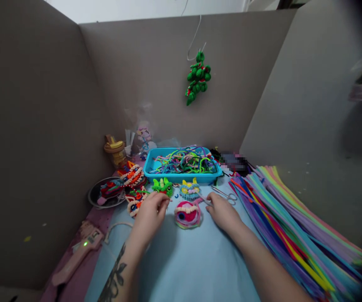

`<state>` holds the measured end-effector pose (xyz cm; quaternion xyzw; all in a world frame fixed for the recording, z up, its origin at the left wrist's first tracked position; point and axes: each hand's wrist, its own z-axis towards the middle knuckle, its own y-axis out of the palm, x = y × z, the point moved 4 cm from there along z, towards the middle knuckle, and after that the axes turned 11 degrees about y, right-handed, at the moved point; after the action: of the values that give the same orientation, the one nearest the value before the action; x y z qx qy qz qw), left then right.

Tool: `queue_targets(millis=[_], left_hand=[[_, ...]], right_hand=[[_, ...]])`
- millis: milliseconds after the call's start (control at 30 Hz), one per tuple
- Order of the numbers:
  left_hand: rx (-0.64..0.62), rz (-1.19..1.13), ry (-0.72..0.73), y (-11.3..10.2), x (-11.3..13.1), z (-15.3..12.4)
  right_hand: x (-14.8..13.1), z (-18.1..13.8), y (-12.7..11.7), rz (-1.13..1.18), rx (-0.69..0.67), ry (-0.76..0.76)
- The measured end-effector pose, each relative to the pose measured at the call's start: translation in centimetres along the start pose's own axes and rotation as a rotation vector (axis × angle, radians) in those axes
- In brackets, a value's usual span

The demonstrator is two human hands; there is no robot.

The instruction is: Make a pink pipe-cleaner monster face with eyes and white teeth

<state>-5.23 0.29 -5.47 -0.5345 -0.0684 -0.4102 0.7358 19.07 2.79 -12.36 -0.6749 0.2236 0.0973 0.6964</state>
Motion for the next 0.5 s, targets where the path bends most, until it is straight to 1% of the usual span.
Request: queue_targets(millis=[67, 133, 167, 233, 300, 367, 433, 500], left_hand=[[0.033, -0.089, 0.0, -0.1, 0.3, 0.1], [0.056, -0.169, -0.014, -0.1, 0.6, 0.1], [0.068, -0.208, -0.031, 0.0, 0.8, 0.1], [0.095, -0.297, -0.092, 0.5, 1.0, 0.0], [0.12, -0.415, -0.177, 1.2, 1.2, -0.2], [0.102, -0.515, -0.23, 2.0, 1.6, -0.2], [0.069, -0.621, -0.243, 2.6, 2.0, -0.2], [0.03, -0.717, -0.224, 2.9, 2.4, -0.1]], right_hand=[[0.0, -0.1, 0.1, -0.001, -0.002, 0.022], [-0.2, -0.4, -0.6, 0.056, 0.032, -0.009], [-0.6, -0.7, -1.1, 0.141, 0.061, -0.058], [-2.0, -1.7, -2.1, 0.393, 0.099, -0.221], [-3.7, -3.2, -2.6, 0.609, 0.05, -0.396], [-5.3, -4.6, -2.5, 0.701, -0.043, -0.512], [-6.2, -5.5, -2.2, 0.762, -0.077, -0.519], [-6.3, -5.7, -1.8, 0.814, -0.069, -0.449]])
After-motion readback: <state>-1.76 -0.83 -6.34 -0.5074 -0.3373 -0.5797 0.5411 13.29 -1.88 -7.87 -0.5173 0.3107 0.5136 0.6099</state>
